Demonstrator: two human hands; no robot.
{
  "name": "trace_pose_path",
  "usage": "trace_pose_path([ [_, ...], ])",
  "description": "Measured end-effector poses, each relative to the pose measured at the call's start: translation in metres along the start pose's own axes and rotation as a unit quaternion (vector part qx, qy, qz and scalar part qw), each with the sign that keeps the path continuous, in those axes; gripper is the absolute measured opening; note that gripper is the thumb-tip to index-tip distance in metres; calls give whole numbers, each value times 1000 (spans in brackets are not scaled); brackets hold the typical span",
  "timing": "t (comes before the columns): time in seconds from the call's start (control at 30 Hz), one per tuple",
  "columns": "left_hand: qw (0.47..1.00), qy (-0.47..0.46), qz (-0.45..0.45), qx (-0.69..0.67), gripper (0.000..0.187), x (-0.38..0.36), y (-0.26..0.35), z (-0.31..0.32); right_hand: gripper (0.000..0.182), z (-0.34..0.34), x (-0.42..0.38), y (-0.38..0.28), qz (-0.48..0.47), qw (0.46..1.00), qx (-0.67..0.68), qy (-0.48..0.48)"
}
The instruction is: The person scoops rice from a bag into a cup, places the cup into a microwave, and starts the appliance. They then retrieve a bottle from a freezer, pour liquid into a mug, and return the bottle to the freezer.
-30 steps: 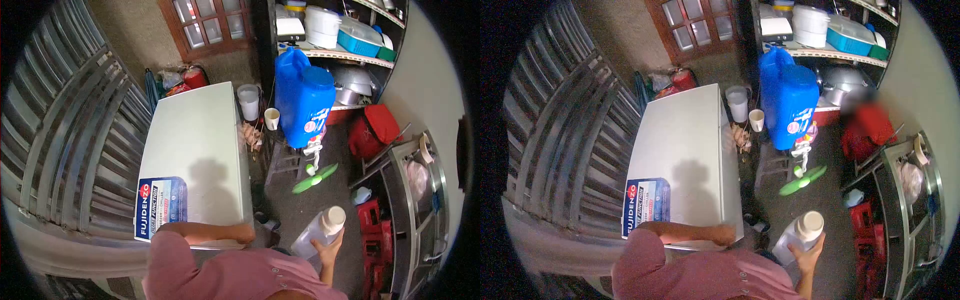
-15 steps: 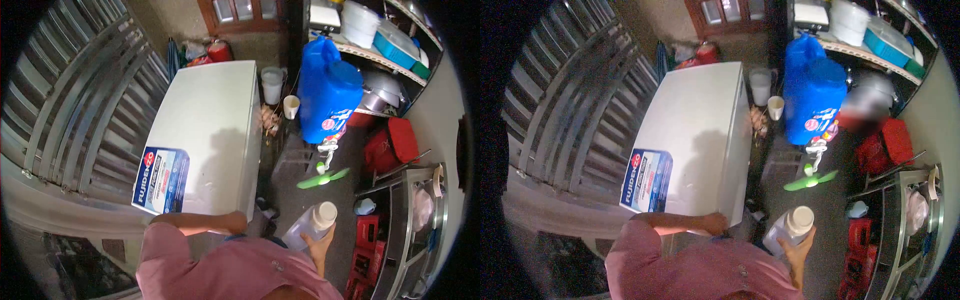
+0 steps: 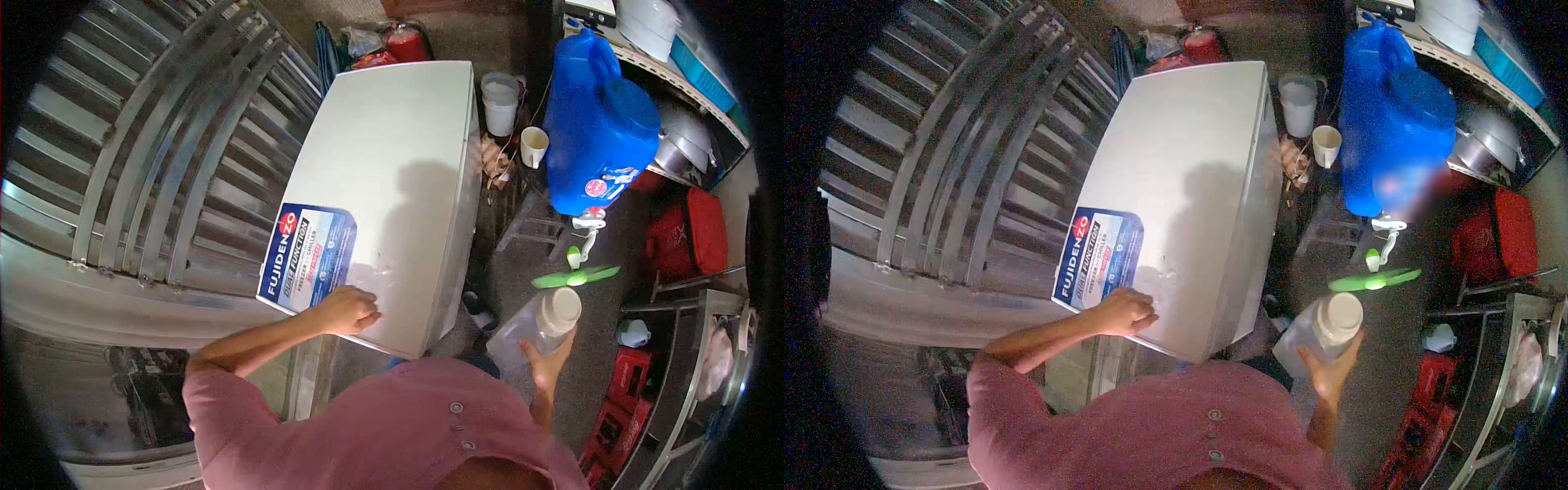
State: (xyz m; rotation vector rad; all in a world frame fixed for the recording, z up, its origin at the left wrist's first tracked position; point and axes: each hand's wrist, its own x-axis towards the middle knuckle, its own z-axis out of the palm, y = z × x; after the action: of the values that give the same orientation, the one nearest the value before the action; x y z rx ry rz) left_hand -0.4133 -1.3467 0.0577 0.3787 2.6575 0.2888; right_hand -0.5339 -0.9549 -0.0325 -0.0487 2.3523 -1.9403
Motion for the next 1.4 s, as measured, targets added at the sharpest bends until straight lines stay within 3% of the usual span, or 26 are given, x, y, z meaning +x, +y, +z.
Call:
trace_pose_path([
  [0.03,997,73,9,-14,26,4,10,10,100,3,4,-1,-7,1000,-15,4],
  [0.07,991,99,91,-27,23,15,8,45,96,6,11,-7,-10,1000,-8,-12],
  [0.1,975,177,119,-63,20,30,33,45,93,11,15,-18,-10,1000,1,-26],
  [0.17,966,76,232,-82,10,58,49,84,87,13,13,-25,-8,999,11,-48],
  [0.2,959,60,274,44,11,67,50,120,85,14,13,-25,-11,998,14,-57],
  [0.3,949,61,305,45,13,86,37,193,83,13,14,-25,-35,998,11,-55],
  [0.4,960,-91,240,-109,15,89,53,153,86,10,-3,-25,-18,999,22,-31],
  [0.53,952,-110,281,-53,17,92,45,165,89,5,-35,-17,2,999,29,34],
  [0.6,936,-147,319,-24,28,95,46,164,89,1,-55,-10,13,997,-11,77],
  [0.73,917,-249,297,93,30,107,57,157,89,0,-100,-9,27,984,-40,171],
  [0.8,893,-317,279,157,29,111,75,122,90,1,-124,-6,29,976,-37,215],
  [1.0,883,-151,424,131,27,119,48,148,88,18,-184,-5,25,954,22,297],
  [1.1,916,-211,317,125,29,122,49,163,91,29,-214,-7,38,951,0,305],
  [1.2,911,-155,360,130,30,113,59,139,88,45,-227,-17,51,937,35,343],
  [1.3,915,-201,327,125,31,113,65,131,88,56,-232,-17,60,934,36,351],
  [1.4,917,-182,342,97,32,101,69,98,88,58,-227,-17,31,943,4,333],
])
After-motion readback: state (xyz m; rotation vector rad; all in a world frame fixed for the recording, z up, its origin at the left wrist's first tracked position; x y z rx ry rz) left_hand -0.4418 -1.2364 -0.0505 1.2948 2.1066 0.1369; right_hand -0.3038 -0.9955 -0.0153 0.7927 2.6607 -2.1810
